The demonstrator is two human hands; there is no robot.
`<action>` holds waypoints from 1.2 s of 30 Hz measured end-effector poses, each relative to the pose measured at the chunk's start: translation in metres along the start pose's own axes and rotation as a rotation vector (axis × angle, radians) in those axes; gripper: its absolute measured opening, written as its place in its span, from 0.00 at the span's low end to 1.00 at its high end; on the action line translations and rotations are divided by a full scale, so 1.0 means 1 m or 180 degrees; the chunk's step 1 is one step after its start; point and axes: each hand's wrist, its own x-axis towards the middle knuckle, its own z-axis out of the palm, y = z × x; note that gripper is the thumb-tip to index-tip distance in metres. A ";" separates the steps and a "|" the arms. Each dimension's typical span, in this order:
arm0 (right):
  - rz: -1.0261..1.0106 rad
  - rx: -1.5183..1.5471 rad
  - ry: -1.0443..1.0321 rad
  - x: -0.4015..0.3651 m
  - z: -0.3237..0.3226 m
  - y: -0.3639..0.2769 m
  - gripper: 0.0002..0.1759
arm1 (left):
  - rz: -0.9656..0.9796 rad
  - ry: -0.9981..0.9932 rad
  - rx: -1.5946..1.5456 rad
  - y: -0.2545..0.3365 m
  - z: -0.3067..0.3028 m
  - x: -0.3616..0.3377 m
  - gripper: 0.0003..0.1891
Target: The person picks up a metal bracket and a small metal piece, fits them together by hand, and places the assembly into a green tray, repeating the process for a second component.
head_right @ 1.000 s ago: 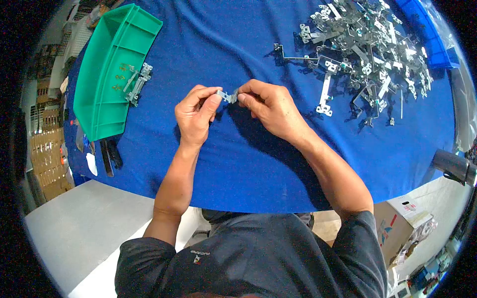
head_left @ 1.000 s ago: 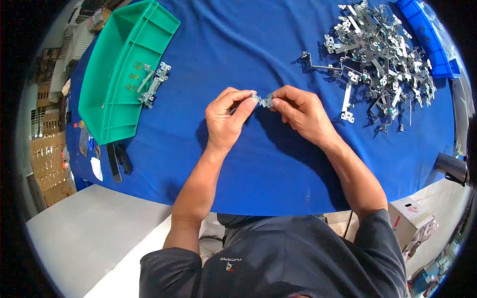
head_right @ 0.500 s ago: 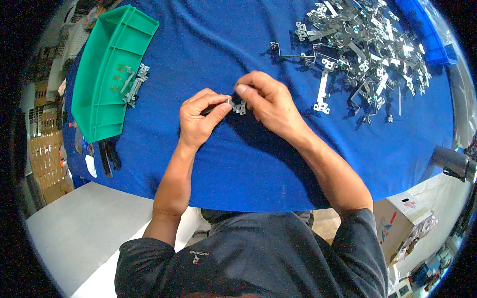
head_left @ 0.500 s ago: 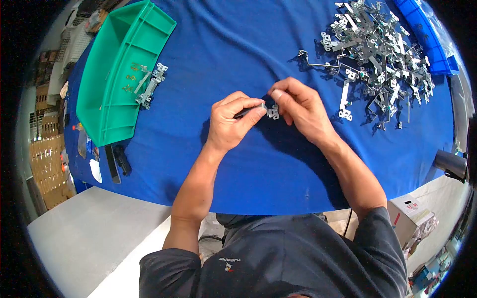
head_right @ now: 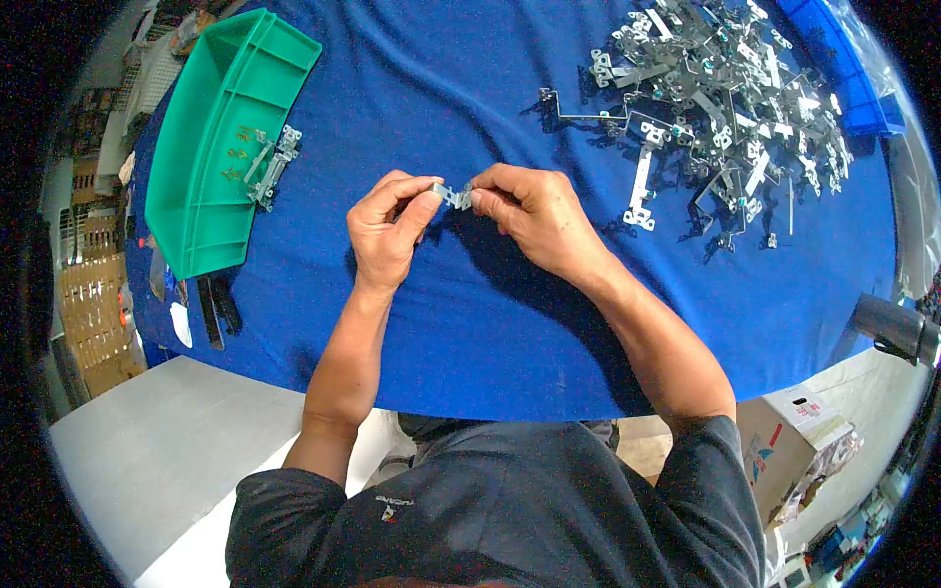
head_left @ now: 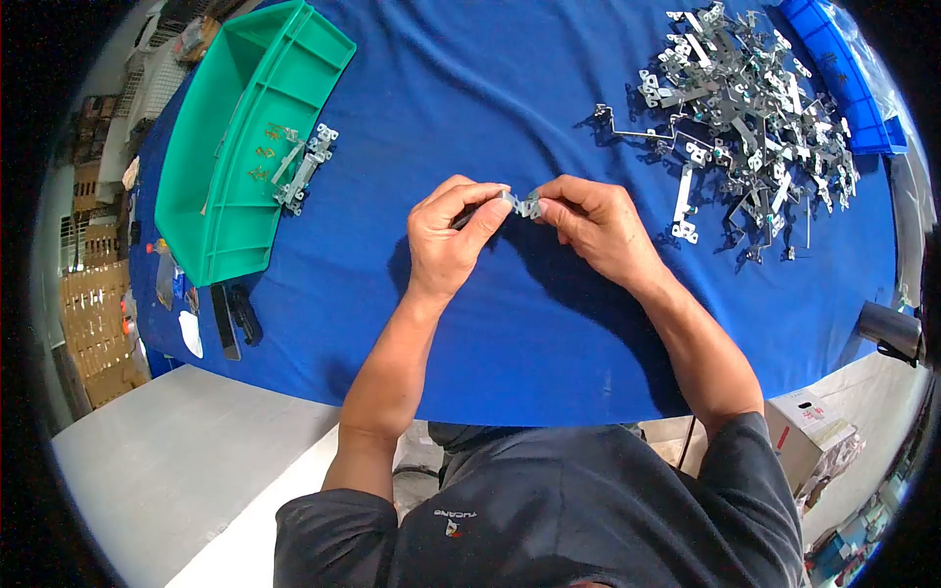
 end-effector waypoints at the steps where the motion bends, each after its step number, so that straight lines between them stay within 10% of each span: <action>1: 0.0052 -0.0017 -0.0015 0.000 0.000 -0.002 0.10 | 0.0030 -0.0038 0.0011 0.002 0.000 0.001 0.06; 36: 0.0020 0.0753 -0.0106 0.003 0.000 0.005 0.13 | 0.0014 -0.0158 0.0085 0.002 0.002 0.002 0.06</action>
